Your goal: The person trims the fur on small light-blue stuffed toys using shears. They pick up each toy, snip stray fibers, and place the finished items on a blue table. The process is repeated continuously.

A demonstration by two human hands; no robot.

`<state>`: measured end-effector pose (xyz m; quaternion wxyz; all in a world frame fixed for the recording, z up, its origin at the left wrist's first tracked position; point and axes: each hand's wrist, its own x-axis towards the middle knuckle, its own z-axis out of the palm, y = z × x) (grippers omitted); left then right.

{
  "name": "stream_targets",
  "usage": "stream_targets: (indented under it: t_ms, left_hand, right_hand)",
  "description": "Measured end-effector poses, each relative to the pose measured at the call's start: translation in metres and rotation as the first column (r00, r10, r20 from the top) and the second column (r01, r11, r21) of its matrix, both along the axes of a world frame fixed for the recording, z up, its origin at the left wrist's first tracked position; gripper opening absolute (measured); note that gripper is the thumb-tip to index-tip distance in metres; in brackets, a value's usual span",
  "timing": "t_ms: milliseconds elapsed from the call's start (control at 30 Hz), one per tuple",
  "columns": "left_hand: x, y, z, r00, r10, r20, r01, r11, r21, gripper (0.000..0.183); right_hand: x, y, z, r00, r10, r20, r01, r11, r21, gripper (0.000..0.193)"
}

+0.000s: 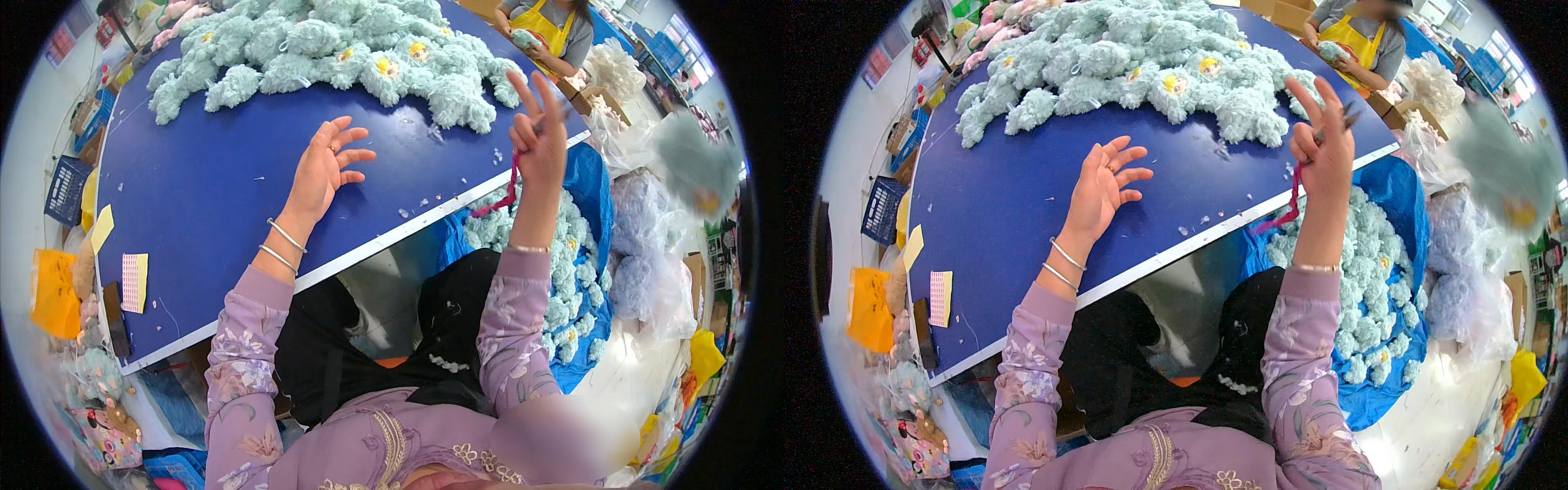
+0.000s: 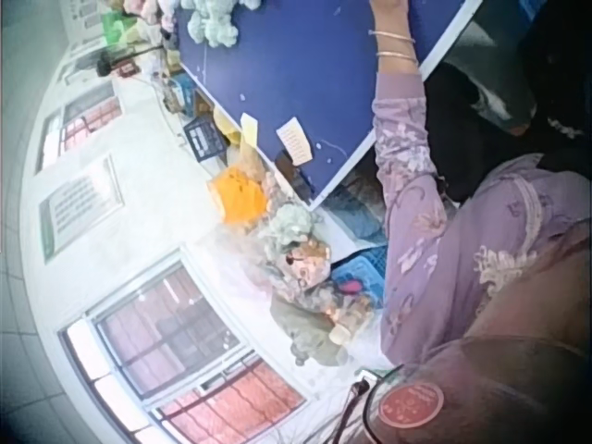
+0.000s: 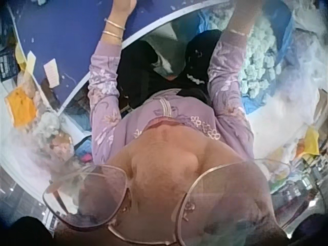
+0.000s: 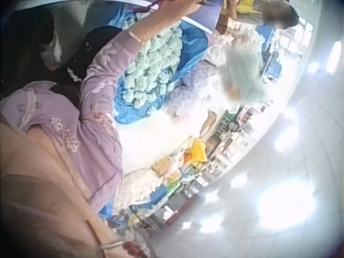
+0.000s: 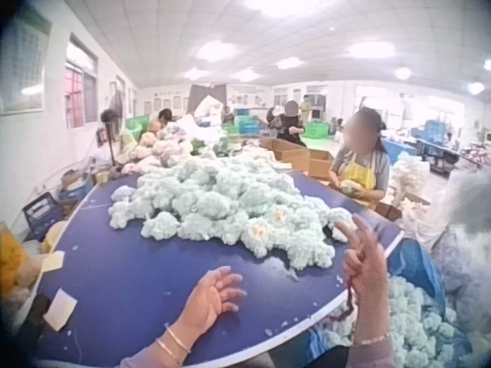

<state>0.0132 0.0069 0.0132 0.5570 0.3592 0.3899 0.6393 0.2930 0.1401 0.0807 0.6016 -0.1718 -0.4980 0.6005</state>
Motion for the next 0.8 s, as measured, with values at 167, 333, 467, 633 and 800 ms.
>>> stream_targets:
  t_ms: [167,333,467,633,800]
  left_hand:
    - [0.001,0.001,-0.007,0.994,-0.023,-0.108,0.022,1.000,-0.014,0.056]
    - [0.006,0.001,-0.004,0.984,-0.043,-0.174,0.039,0.999,-0.027,0.047]
    - [0.004,0.000,-0.009,0.972,-0.084,-0.220,0.073,0.996,-0.055,0.042]
    - [0.008,-0.001,-0.008,0.958,-0.114,-0.264,0.099,0.993,-0.069,0.042]
    - [0.014,-0.002,-0.007,0.985,0.089,-0.149,-0.074,0.992,0.103,0.063]
  right_hand:
    - [0.000,0.075,-0.087,0.486,-0.484,0.728,0.439,0.855,0.276,0.074]
    - [-0.014,0.084,-0.088,0.188,-0.535,0.824,0.239,0.839,0.490,0.062]
    - [-0.032,0.064,-0.077,0.180,-0.409,0.894,0.197,0.906,0.375,0.048]
    - [-0.048,0.003,-0.042,0.627,-0.065,0.776,0.099,0.995,0.003,0.027]
    - [-0.065,-0.040,-0.027,0.654,0.701,0.284,-0.523,0.690,-0.500,0.034]
